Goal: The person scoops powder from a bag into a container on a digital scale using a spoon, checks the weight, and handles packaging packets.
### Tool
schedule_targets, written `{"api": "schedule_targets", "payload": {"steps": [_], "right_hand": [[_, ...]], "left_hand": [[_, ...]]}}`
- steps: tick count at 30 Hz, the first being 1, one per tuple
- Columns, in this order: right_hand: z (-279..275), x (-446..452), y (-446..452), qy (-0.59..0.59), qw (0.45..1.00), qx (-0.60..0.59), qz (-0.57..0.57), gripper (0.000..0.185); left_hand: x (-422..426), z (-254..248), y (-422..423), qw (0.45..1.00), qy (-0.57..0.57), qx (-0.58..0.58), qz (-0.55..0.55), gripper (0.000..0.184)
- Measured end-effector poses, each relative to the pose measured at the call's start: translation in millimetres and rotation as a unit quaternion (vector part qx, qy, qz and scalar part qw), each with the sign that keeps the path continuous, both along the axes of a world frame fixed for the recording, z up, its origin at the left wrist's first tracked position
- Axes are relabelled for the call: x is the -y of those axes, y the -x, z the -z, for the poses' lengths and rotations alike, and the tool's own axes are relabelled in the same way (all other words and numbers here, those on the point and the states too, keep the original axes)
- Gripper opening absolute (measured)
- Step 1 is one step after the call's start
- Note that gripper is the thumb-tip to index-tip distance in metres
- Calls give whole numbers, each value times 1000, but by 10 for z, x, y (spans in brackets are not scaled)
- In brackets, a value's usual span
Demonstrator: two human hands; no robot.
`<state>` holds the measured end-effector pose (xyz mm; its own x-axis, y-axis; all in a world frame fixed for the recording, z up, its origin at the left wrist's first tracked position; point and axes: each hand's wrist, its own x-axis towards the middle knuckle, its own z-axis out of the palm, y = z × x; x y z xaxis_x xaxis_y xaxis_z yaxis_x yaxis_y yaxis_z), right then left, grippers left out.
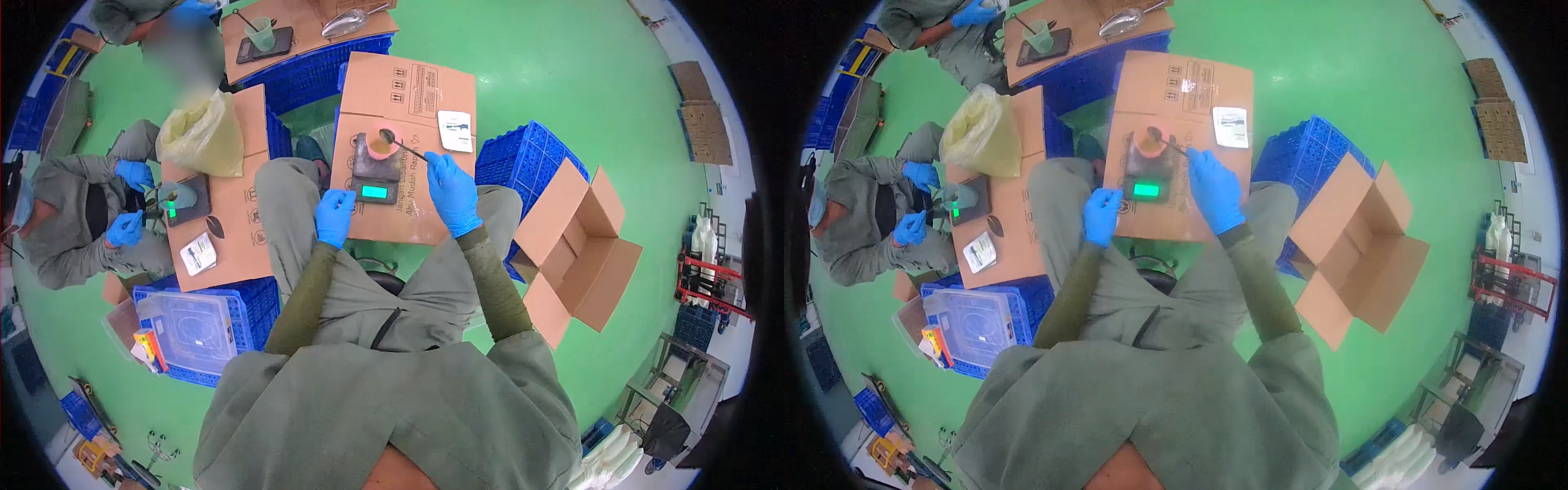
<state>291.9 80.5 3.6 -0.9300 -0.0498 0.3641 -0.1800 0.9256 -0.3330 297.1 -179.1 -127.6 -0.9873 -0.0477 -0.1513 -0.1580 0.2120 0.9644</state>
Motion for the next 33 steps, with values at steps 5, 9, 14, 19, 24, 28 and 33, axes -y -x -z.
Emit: {"api": "schedule_targets", "payload": {"steps": [5, 9, 14, 19, 24, 28, 33], "right_hand": [[219, 168, 177, 45, 993, 109, 27, 25], [13, 79, 390, 60, 997, 10, 44, 30], [1233, -1061, 801, -35, 973, 142, 181, 45], [1346, -1201, 1039, -32, 974, 112, 192, 51], [1446, -1100, 1423, 76, 895, 244, 366, 72], [1737, -1068, 1544, 84, 876, 263, 397, 85], [2215, -1308, 1431, 309, 867, 163, 355, 60]], "left_hand": [[-5, -96, -10, 1000, 2, -24, 2, 21], [5, 87, -14, 1000, 4, -24, 17, 19], [7, 233, -87, 1000, -3, -3, 19, 19], [-19, 237, -86, 999, 36, 5, 27, 18], [-102, 133, -65, 997, 56, 42, 41, 19], [-133, 46, -17, 996, 37, 58, 55, 19], [-150, 186, 0, 997, 15, 57, 42, 19]]}}
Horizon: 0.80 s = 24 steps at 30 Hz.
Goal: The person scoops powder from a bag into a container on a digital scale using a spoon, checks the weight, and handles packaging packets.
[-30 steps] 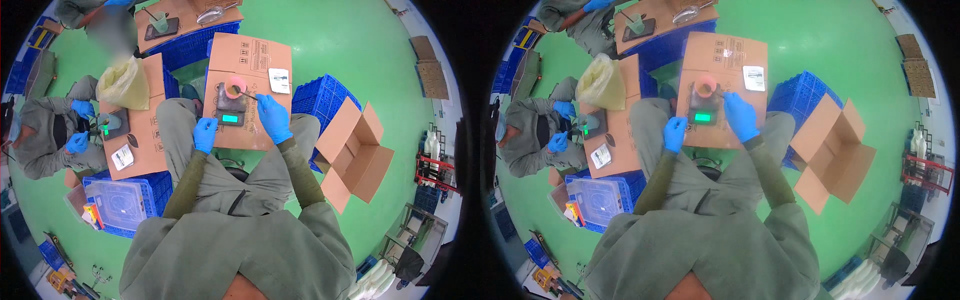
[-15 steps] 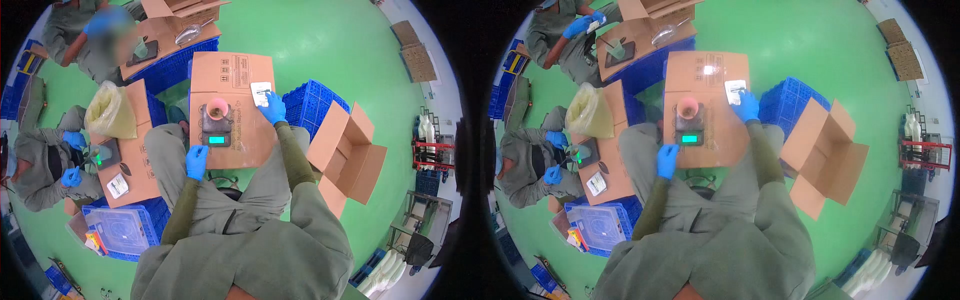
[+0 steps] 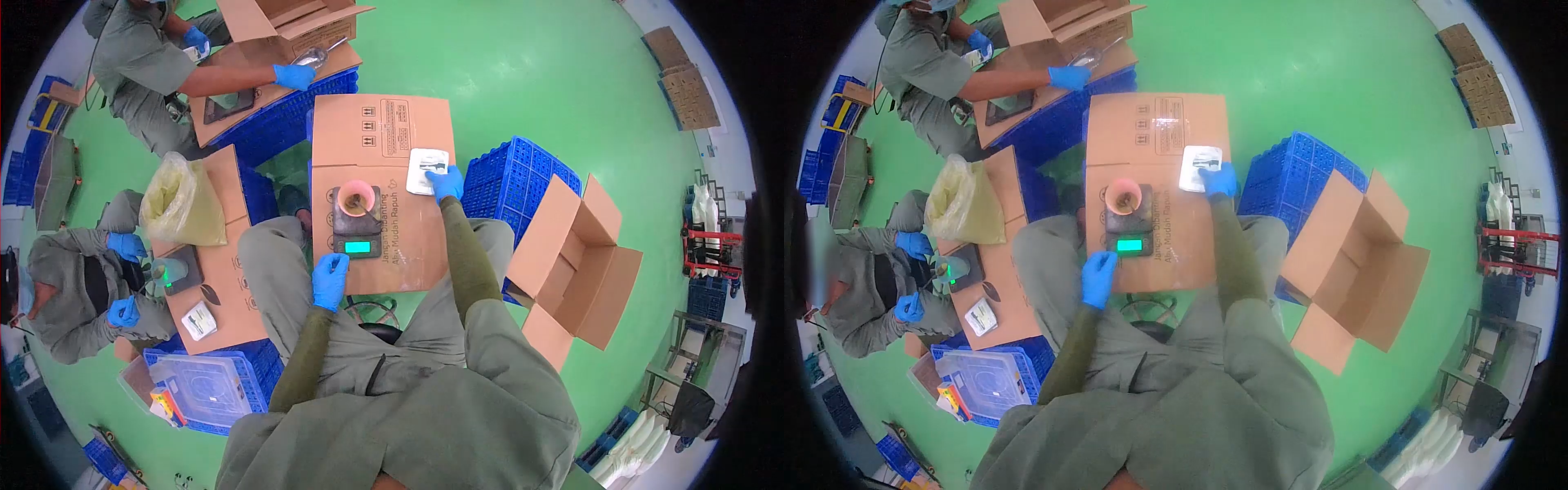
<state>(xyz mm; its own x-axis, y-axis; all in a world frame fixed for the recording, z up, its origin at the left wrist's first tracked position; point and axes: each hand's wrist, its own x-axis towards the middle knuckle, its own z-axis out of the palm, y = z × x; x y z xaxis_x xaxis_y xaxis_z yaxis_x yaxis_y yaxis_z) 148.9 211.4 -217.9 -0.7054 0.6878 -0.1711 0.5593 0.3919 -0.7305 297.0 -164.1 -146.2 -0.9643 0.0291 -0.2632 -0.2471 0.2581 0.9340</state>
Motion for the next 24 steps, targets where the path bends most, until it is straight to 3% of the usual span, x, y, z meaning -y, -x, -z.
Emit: {"api": "schedule_targets", "payload": {"steps": [1, 5, 14, 19, 24], "right_hand": [[-172, 23, -131, -15, 999, -14, 24, 48], [-102, -107, -246, -76, 996, -15, 40, 38], [-280, -55, -355, -211, 977, 35, 4, 34], [-226, -37, -367, -172, 982, 19, 70, 27], [-295, -25, -412, -145, 988, 5, 58, 24]], "left_hand": [[-5, 18, 4, 1000, 2, 7, 5, 19], [-21, -22, -30, 999, 14, 34, 22, 20], [-36, -90, -60, 999, 8, 25, 37, 21], [-3, -88, -123, 998, 28, 9, 54, 22], [-13, -109, -173, 999, 9, 11, 42, 22]]}}
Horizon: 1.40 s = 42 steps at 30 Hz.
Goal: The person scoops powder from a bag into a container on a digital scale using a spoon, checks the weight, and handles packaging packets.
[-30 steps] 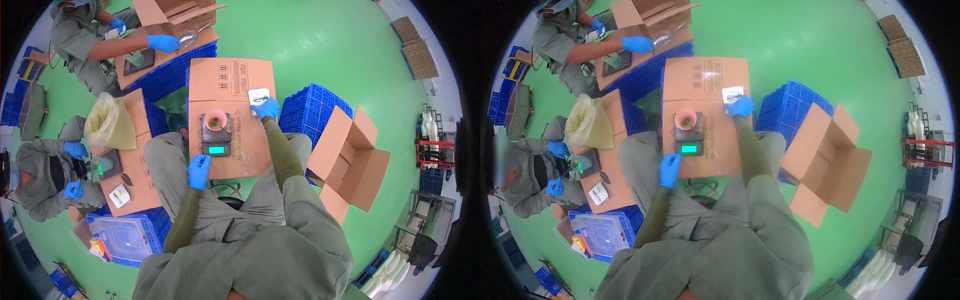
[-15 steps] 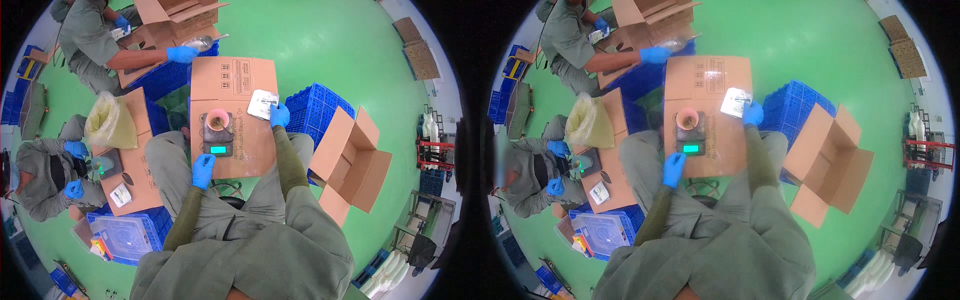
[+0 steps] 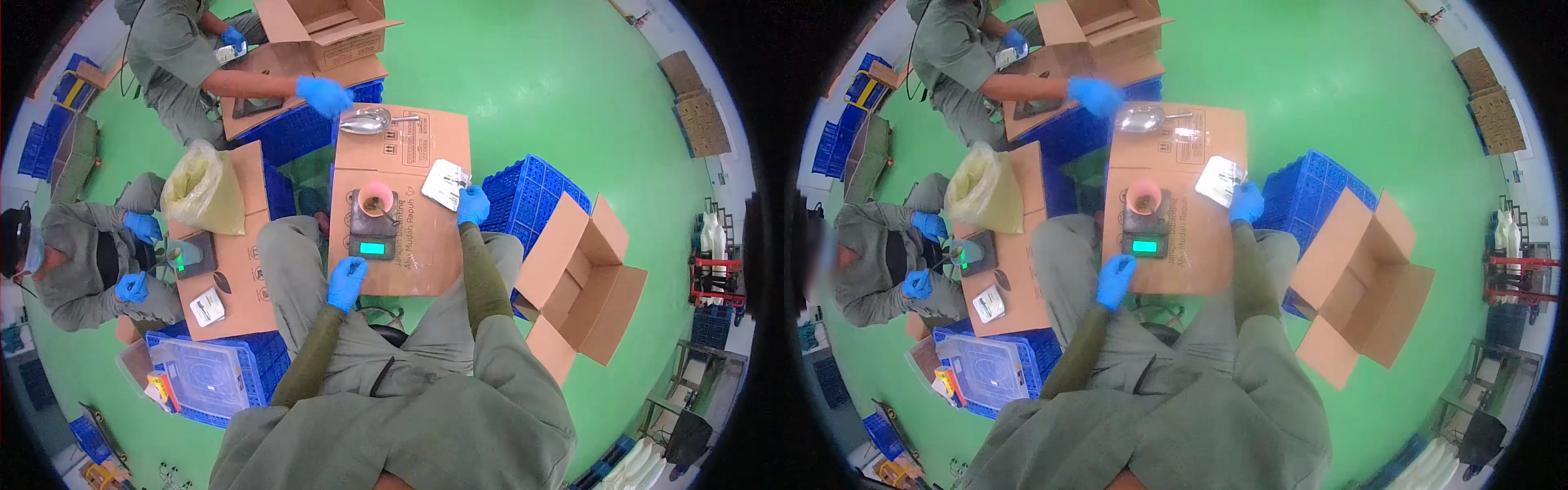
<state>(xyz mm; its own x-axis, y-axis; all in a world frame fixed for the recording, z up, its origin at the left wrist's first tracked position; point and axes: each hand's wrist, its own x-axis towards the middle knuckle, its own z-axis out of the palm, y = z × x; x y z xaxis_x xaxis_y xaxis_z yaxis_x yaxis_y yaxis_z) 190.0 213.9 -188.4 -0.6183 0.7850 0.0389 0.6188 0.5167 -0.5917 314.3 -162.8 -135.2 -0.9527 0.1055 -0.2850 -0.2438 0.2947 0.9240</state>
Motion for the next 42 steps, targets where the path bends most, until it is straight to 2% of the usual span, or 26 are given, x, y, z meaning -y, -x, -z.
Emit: {"api": "schedule_targets", "payload": {"steps": [8, 11, 14, 16, 19, 21, 22, 23, 25, 29, 31, 34, 37, 40, 42], "right_hand": [[12, -16, 35, -16, 998, -41, 37, 20], [-322, 34, -114, 176, 951, -253, 13, 11], [-877, 202, -559, 324, 876, -355, -29, 4], [-1401, 446, -997, 387, 878, -276, -54, 5], [-1860, 918, -1585, 452, 853, -212, -154, 6], [-2115, 1241, -1842, 510, 826, -139, -196, 8], [-2114, 1355, -1904, 513, 822, -148, -196, 9], [-2092, 1447, -1968, 516, 819, -158, -195, 9], [-1998, 1499, -2084, 526, 813, -166, -186, 12], [-2142, 1535, -2089, 462, 844, -175, -209, 22], [-2279, 1512, -2050, 415, 864, -179, -223, 28], [-2612, 1487, -2002, 230, 894, -234, -304, 38], [-2837, 1480, -1967, 18, 877, -254, -407, 41], [-2953, 1522, -1922, -74, 866, -213, -446, 38], [-2924, 1542, -1926, -82, 862, -217, -452, 36]], "left_hand": [[5, 61, 50, 1000, 11, -7, 14, 20], [-37, 85, -28, 1000, -11, -5, 18, 22], [-144, -428, -70, 999, 3, -10, 46, 24], [-350, -860, -163, 999, -16, -17, 38, 25], [-700, -1403, -98, 990, -8, -142, -24, 32], [-785, -1720, -24, 990, -137, -26, 24, 33], [-810, -1795, 15, 978, -203, 24, 48, 33], [-818, -1772, -3, 985, -162, 50, 35, 27], [-770, -1730, -81, 982, -178, 61, 31, 25], [-656, -1790, -185, 975, -202, 88, 16, 23], [-594, -1834, -203, 984, -171, 45, 29, 22], [-480, -1712, -220, 992, -108, -3, 57, 21], [-447, -1825, -232, 991, -52, -77, 93, 19], [-451, -2035, -257, 982, -21, -142, 121, 19], [-438, -2004, -302, 980, -16, -159, 120, 20]]}}
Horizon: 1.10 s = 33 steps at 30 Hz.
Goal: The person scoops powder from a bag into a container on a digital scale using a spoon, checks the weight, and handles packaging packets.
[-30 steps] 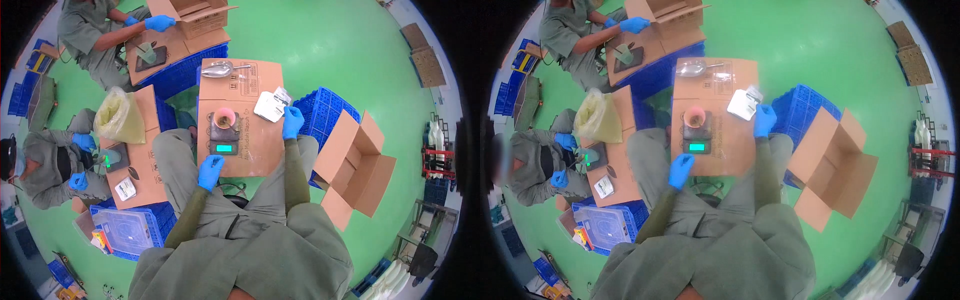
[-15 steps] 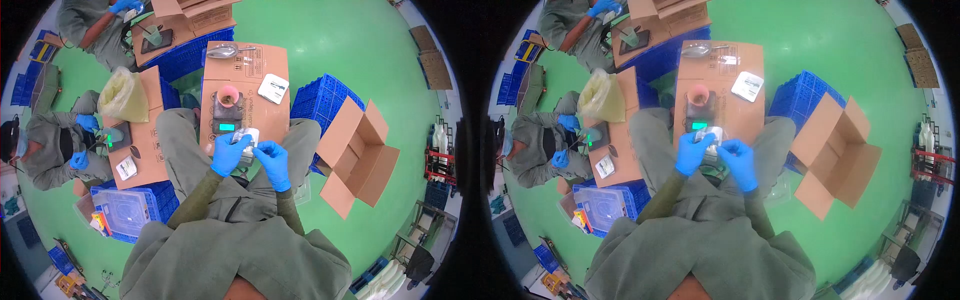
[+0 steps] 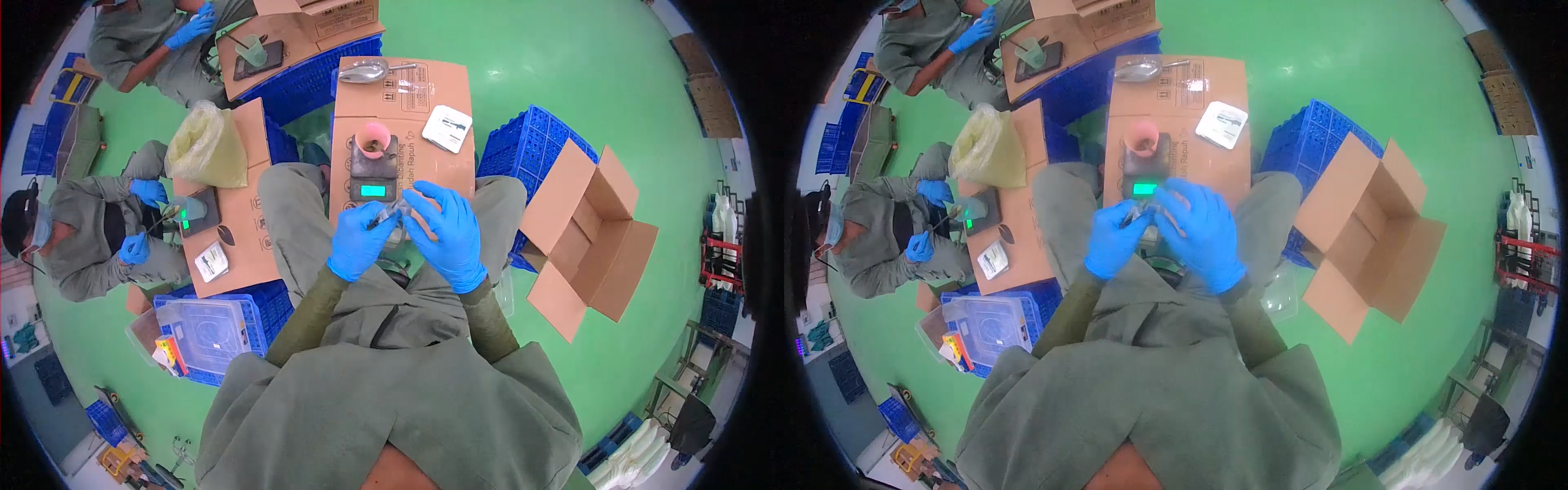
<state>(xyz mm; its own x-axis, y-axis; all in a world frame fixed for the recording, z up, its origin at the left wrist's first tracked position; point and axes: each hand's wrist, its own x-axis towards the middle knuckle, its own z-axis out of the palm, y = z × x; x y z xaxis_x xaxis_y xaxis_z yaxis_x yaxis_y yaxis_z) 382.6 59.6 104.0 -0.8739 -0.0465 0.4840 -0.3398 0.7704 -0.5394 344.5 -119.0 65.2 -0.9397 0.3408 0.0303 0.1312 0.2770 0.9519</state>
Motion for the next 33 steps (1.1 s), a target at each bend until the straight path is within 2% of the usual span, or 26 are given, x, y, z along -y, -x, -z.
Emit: {"api": "schedule_targets", "payload": {"steps": [4, 7, 10, 13, 14, 16, 18, 19, 21, 22, 25, 28, 31, 33], "right_hand": [[92, 25, 8, 0, 999, -13, -45, 35], [97, 34, -22, 1, 998, -17, -61, 31], [20, 41, -29, 84, 987, 97, -96, 21], [11, 33, -35, 160, 937, 266, -159, 17], [18, 30, -17, 181, 928, 277, -169, 18], [50, 29, -32, 224, 907, 304, -185, 21], [73, 34, -28, 217, 920, 254, -207, 23], [76, 36, -28, 213, 924, 229, -220, 25], [-30, 21, -46, 223, 897, 300, -236, 29], [-61, 23, -36, 227, 881, 333, -247, 31], [10, -40, -7, 436, 713, 492, -244, 42], [252, -154, 13, 339, 761, 475, -282, 50], [359, -170, 44, 269, 761, 505, -308, 55], [261, -144, 33, 239, 773, 515, -283, 58]], "left_hand": [[37, -79, -17, 1000, -6, 21, 6, 17], [122, 55, -29, 995, -11, 98, 24, 12], [163, 105, -86, 997, -7, 65, 49, 22], [252, -25, -115, 988, 23, 109, 105, 26], [264, -63, -94, 984, 20, 124, 126, 27], [346, 21, -97, 953, -49, 229, 194, 39], [421, -11, -79, 908, -95, 310, 265, 47], [433, 53, -103, 860, -161, 393, 284, 50], [474, 147, -176, 731, -288, 537, 309, 57], [502, 176, -201, 730, -290, 533, 315, 57], [431, 34, -212, 739, -291, 505, 337, 61], [430, 287, -165, 830, -79, 379, 402, 64], [425, 103, -150, 903, -2, 182, 390, 62], [428, 232, -177, 918, -1, 143, 370, 60]]}}
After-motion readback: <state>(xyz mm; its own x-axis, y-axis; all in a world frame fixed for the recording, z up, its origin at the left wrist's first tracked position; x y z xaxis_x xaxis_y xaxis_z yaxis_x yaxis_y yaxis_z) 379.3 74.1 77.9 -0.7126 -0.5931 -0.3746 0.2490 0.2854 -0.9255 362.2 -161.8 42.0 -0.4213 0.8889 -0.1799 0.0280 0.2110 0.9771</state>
